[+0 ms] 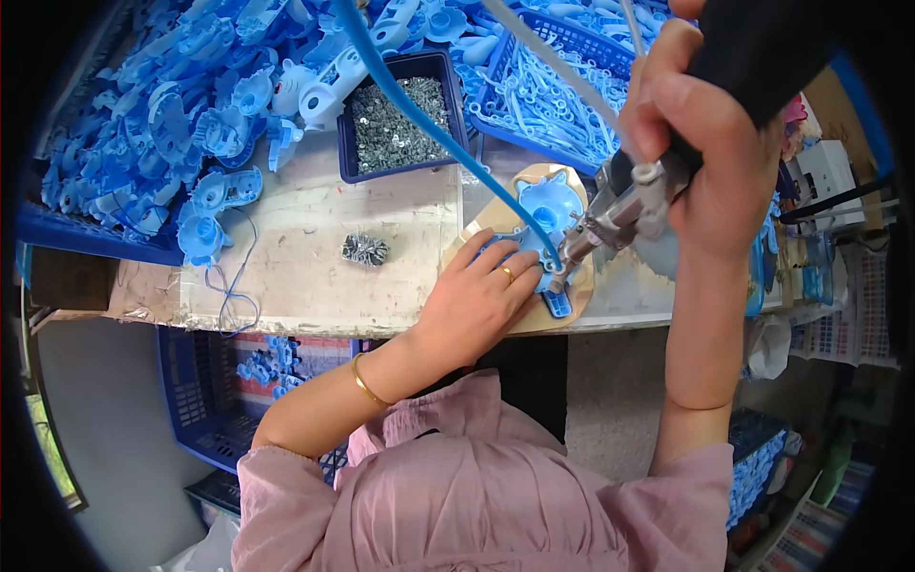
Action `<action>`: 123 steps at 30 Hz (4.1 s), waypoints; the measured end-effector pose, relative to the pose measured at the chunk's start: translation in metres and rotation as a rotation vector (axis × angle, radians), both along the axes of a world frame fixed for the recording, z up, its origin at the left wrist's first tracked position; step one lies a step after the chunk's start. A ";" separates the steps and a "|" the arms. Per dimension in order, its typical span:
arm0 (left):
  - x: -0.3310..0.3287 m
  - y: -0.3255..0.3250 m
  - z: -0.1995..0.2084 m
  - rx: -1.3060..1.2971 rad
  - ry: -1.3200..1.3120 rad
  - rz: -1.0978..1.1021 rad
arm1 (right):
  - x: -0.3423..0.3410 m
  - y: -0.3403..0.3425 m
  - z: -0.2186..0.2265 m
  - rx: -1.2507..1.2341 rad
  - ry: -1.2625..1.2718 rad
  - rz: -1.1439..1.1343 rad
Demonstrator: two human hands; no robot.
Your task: Assembling plastic toy dogs by fitting components into a jig and securing them with a power tool.
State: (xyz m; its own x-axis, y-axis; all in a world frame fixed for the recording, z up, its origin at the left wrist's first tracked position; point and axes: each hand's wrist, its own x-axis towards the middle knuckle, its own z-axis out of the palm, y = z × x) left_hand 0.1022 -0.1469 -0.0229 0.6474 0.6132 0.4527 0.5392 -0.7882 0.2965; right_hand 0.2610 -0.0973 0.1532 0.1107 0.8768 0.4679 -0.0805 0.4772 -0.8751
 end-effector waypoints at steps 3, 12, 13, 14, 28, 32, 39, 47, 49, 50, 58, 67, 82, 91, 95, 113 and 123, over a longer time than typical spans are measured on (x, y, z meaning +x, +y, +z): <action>0.000 0.001 0.002 0.001 0.018 0.012 | -0.007 -0.009 -0.003 -0.026 -0.023 -0.058; 0.004 -0.004 0.017 0.017 0.063 -0.017 | 0.033 0.039 0.063 0.240 -0.220 0.025; 0.003 -0.004 0.030 -0.026 -0.003 -0.038 | 0.047 0.045 0.076 0.166 -0.263 0.123; -0.005 -0.007 0.043 -0.076 -0.057 -0.038 | 0.057 0.054 0.085 0.086 -0.291 0.239; -0.221 -0.102 0.152 -0.845 0.738 0.626 | 0.298 0.157 -0.144 -0.108 -1.496 -0.853; -0.198 -0.096 0.146 -0.803 0.500 0.700 | 0.302 0.176 -0.154 -0.105 -1.835 -0.870; -0.104 -0.028 0.129 -0.610 0.257 -0.039 | 0.288 0.125 -0.083 -0.094 -0.951 -0.718; 0.036 0.014 0.083 0.108 0.009 -0.303 | 0.112 -0.005 -0.087 -0.827 -0.562 0.316; 0.038 0.016 0.065 0.147 0.027 -0.332 | 0.103 -0.018 -0.096 -0.857 -0.537 0.463; 0.038 0.017 0.059 0.186 0.043 -0.353 | 0.104 -0.020 -0.098 -0.888 -0.504 0.513; 0.006 0.000 0.053 -0.159 -0.172 -0.283 | 0.288 0.082 -0.126 -0.354 -0.815 -0.686; -0.004 -0.009 0.044 -0.265 -0.204 -0.149 | 0.368 0.138 -0.164 -0.021 -1.375 -1.047; -0.053 -0.007 0.019 0.046 0.061 -0.023 | 0.187 0.016 -0.081 -0.367 -0.622 -0.118; -0.056 -0.014 0.001 -0.046 0.042 -0.046 | 0.074 -0.071 -0.140 0.250 -1.208 0.345; -0.068 -0.017 0.009 -0.032 -0.098 -0.042 | 0.071 -0.075 -0.131 0.234 -1.273 0.332; -0.231 0.097 -0.008 -0.407 -0.809 0.895 | 0.048 -0.068 -0.134 0.102 -1.082 0.204; -0.243 0.038 -0.003 -0.731 -1.824 0.946 | 0.039 -0.064 -0.134 0.095 -1.095 0.218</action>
State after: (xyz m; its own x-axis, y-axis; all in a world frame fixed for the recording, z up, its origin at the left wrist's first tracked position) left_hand -0.1408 -0.1086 -0.0261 -0.6181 0.7049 -0.3479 -0.5519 -0.0739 0.8306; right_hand 0.3001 -0.1615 0.0193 -0.5535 0.7826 0.2848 0.6203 0.6156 -0.4862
